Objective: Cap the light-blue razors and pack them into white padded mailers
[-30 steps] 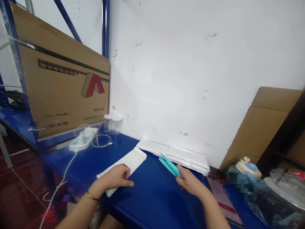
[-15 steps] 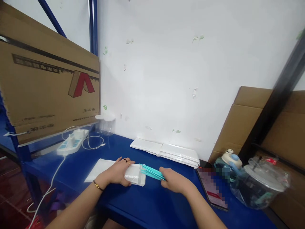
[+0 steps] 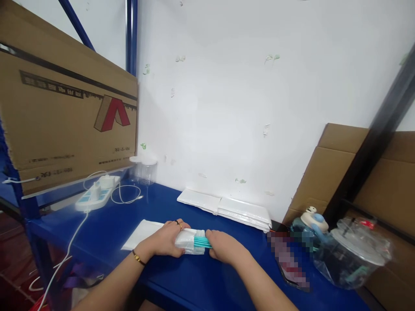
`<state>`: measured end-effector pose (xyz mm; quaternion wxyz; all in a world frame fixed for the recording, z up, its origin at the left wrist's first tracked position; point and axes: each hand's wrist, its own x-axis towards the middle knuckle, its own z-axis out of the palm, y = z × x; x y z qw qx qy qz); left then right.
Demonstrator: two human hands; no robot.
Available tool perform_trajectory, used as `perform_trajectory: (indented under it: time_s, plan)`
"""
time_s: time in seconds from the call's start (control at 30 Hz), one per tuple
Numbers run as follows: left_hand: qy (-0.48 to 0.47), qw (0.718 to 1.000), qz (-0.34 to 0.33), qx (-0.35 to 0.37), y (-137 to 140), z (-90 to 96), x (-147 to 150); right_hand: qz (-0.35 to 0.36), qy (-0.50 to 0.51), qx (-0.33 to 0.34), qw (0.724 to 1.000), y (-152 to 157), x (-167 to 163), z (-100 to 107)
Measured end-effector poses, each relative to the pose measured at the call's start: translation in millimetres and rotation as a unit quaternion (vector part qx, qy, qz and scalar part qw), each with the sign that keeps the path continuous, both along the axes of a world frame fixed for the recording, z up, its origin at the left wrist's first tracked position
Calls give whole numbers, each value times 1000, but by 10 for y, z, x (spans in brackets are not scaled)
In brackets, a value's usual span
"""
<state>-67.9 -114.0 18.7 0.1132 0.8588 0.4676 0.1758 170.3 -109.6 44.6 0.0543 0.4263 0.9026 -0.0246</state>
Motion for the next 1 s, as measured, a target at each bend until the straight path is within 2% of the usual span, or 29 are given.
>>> perform_trajectory:
  time_s: [0.17,0.27,0.33,0.4,0.47,0.57,0.63,0.73,0.8,0.87,1.0]
  plan:
    - [18,999,-24,-23,-31,-44,57,27,61,-1,998,7,-374,32]
    - [10,999,-18,-29,-59,-58,55,12,111,-46,993,18,-430,79]
    - [-29,999,-8,-20,-78,-35,70,5,137,-59,989,22,-425,194]
    - [-96,995,-2,-9,-83,26,108,6,153,-52,987,26,-423,415]
    - [-195,981,-9,-3,-63,123,170,15,163,-38,986,29,-442,739]
    - [-358,933,-41,3,10,302,285,51,170,-4,984,22,-512,1310]
    - [-431,901,-43,5,68,411,357,63,169,5,984,-2,-567,1646]
    - [-491,870,-43,-1,131,524,434,74,165,16,983,-68,-620,1970]
    - [-507,861,-48,6,147,563,457,74,176,31,981,-115,-617,2053]
    - [-510,859,-48,24,143,584,459,63,208,64,974,-149,-590,2045]
    - [-509,858,-38,56,95,615,436,-42,280,145,948,-196,-550,1840]
